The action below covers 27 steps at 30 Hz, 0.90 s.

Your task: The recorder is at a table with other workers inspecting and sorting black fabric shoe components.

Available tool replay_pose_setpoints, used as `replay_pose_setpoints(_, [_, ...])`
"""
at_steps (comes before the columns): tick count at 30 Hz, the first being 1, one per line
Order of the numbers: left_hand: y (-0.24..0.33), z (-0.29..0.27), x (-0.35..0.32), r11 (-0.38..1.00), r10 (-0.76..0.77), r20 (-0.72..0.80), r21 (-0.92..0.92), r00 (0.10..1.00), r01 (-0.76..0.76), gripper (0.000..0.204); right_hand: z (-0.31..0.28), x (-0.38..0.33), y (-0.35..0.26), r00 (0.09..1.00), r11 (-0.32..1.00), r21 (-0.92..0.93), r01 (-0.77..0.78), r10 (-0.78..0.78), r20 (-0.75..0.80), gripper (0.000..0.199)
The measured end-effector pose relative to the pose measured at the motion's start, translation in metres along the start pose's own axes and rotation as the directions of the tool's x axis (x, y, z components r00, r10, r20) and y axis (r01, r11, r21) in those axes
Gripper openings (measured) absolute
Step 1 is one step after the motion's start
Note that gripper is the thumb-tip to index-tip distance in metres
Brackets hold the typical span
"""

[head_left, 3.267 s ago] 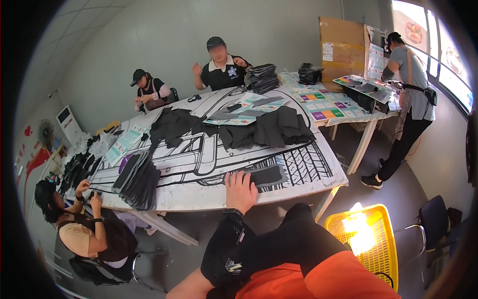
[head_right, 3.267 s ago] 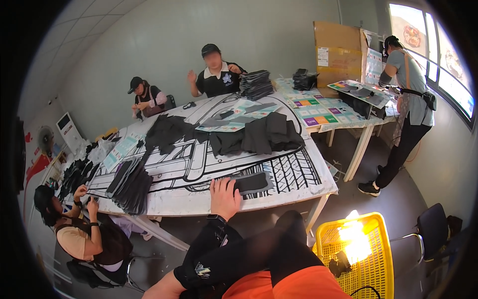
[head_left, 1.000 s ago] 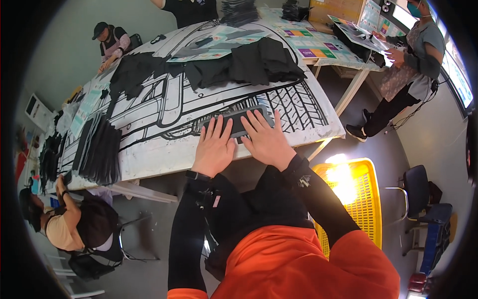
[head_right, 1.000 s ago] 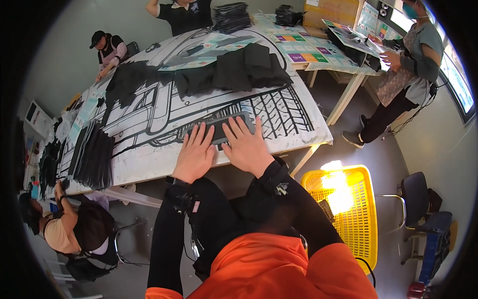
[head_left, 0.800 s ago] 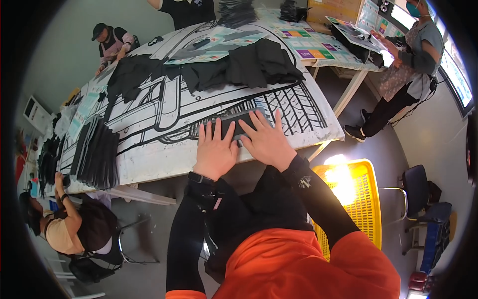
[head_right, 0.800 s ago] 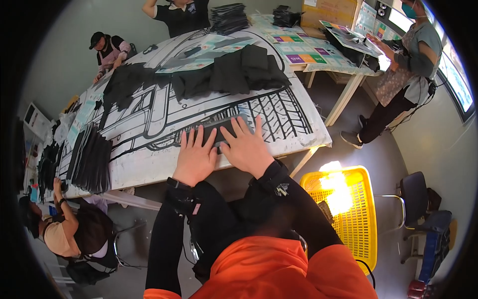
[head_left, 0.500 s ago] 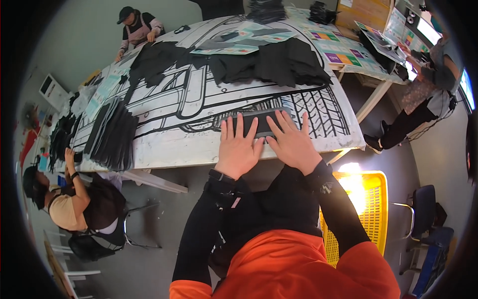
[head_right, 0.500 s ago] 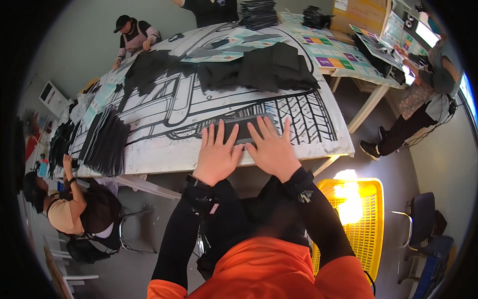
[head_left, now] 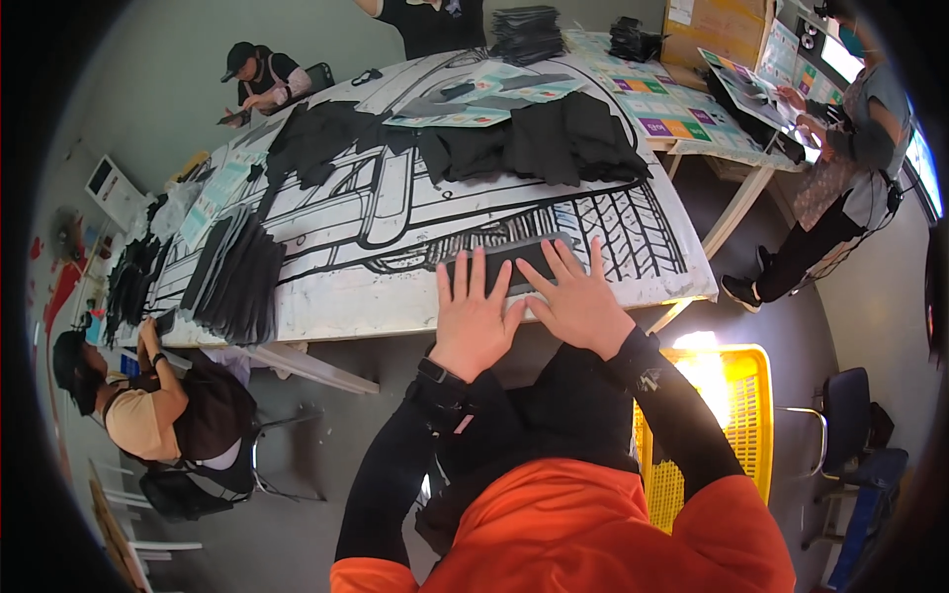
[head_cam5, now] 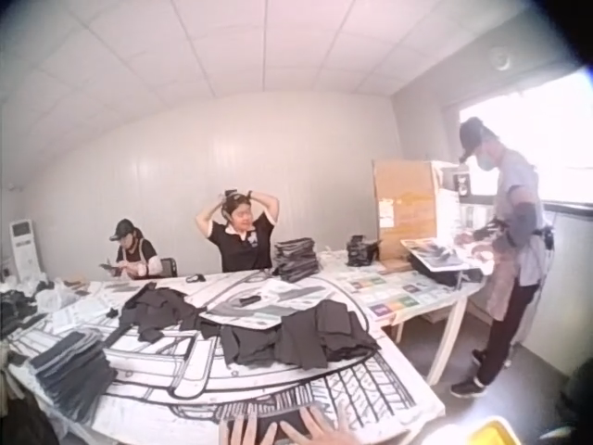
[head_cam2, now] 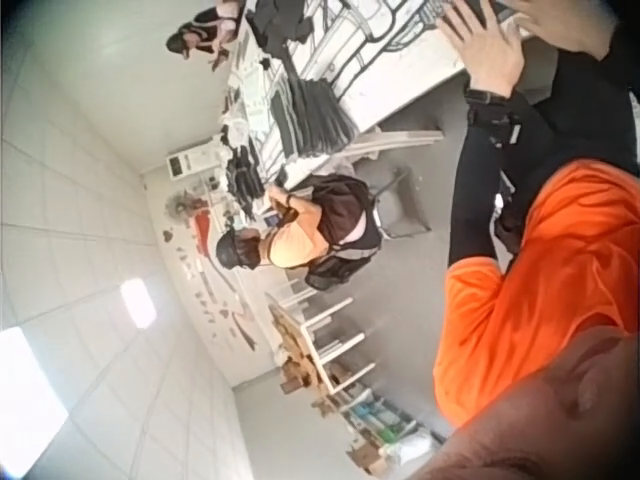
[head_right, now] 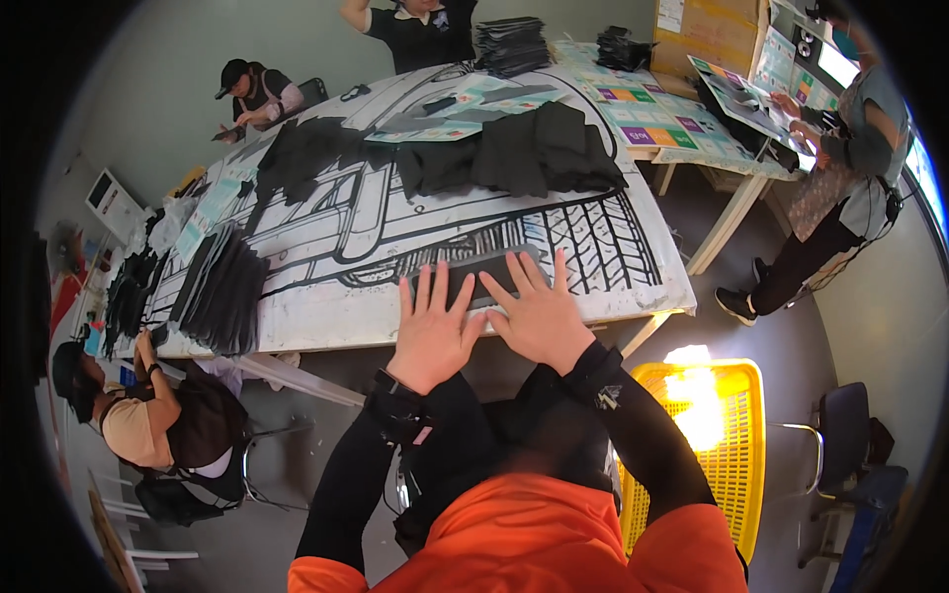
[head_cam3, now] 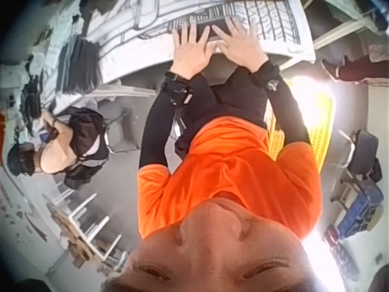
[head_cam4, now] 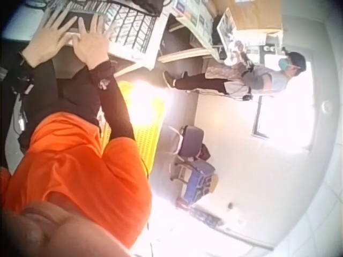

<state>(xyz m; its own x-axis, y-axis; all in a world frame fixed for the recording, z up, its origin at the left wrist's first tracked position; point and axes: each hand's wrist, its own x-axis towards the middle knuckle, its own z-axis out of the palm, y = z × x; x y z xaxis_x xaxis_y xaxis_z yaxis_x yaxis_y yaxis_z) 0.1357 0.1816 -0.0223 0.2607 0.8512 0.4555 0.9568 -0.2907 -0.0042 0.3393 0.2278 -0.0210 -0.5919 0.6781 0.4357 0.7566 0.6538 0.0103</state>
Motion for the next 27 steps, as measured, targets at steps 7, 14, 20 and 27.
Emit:
replay_pose_setpoints(7, [0.006, -0.009, -0.02, 0.996, 0.015, 0.062, -0.084, 0.998, -0.01, 0.061, -0.012, -0.017, -0.017, 1.0, 0.999, 0.047, -0.012, 0.012, -0.009, 0.056])
replay_pose_setpoints(14, [-0.003, -0.035, -0.042, 0.992, -0.033, 0.062, -0.124, 0.998, 0.04, 0.061, -0.026, -0.018, -0.035, 1.0, 0.996, 0.087, 0.016, -0.017, 0.011, 0.058])
replay_pose_setpoints(20, [-0.041, -0.048, -0.085, 0.628, -0.764, -0.052, -0.284, 0.643, 0.724, 0.064, -0.029, -0.018, -0.042, 0.988, 0.99, 0.122, 0.069, -0.085, 0.13, 0.059])
replay_pose_setpoints(27, [-0.056, -0.053, -0.1, -0.207, -0.767, 0.494, -0.795, 0.41, 0.571, 0.059, -0.019, 0.006, -0.055, 0.974, 0.959, 0.208, 0.191, -0.212, 0.084, 0.053])
